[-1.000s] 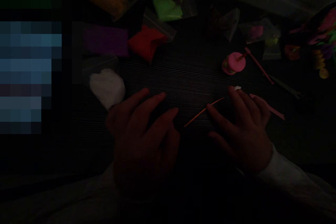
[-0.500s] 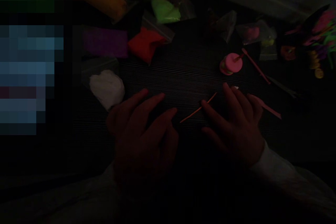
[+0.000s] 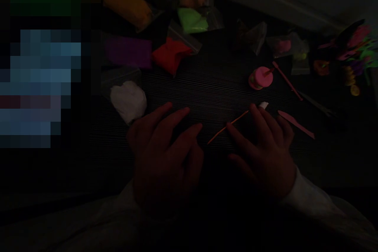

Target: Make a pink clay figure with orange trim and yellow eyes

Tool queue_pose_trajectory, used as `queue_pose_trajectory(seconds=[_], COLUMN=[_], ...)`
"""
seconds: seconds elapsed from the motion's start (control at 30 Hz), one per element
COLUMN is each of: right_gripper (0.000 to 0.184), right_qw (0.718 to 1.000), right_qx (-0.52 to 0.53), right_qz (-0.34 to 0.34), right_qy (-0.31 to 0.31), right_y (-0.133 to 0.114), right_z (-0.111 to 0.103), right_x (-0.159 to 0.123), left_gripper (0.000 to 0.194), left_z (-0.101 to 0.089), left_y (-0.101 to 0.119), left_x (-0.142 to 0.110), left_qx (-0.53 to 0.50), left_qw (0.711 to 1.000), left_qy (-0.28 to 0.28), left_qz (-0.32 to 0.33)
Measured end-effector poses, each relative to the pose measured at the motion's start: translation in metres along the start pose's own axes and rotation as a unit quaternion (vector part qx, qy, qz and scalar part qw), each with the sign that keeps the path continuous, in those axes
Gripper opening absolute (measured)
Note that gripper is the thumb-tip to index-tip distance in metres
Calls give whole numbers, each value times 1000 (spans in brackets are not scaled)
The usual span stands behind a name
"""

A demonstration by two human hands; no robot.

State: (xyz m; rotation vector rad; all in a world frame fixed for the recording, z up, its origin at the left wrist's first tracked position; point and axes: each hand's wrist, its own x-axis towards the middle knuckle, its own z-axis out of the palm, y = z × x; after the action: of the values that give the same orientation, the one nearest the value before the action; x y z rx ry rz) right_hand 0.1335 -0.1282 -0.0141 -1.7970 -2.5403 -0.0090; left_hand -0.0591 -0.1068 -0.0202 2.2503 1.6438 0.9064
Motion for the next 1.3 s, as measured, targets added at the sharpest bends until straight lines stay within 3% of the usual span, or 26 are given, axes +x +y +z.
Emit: queue_pose_trajectory(seconds=[1.3], right_gripper=[51], right_qw=[1000], right_qx=[4], right_qz=[-1], right_qy=[-5], right_y=[-8], right_z=[1], right_x=[0], left_gripper=[24], left_z=[1], left_y=[-1], left_x=[0], left_qx=[0], left_qw=[1000], left_qy=[14], left_qz=[3])
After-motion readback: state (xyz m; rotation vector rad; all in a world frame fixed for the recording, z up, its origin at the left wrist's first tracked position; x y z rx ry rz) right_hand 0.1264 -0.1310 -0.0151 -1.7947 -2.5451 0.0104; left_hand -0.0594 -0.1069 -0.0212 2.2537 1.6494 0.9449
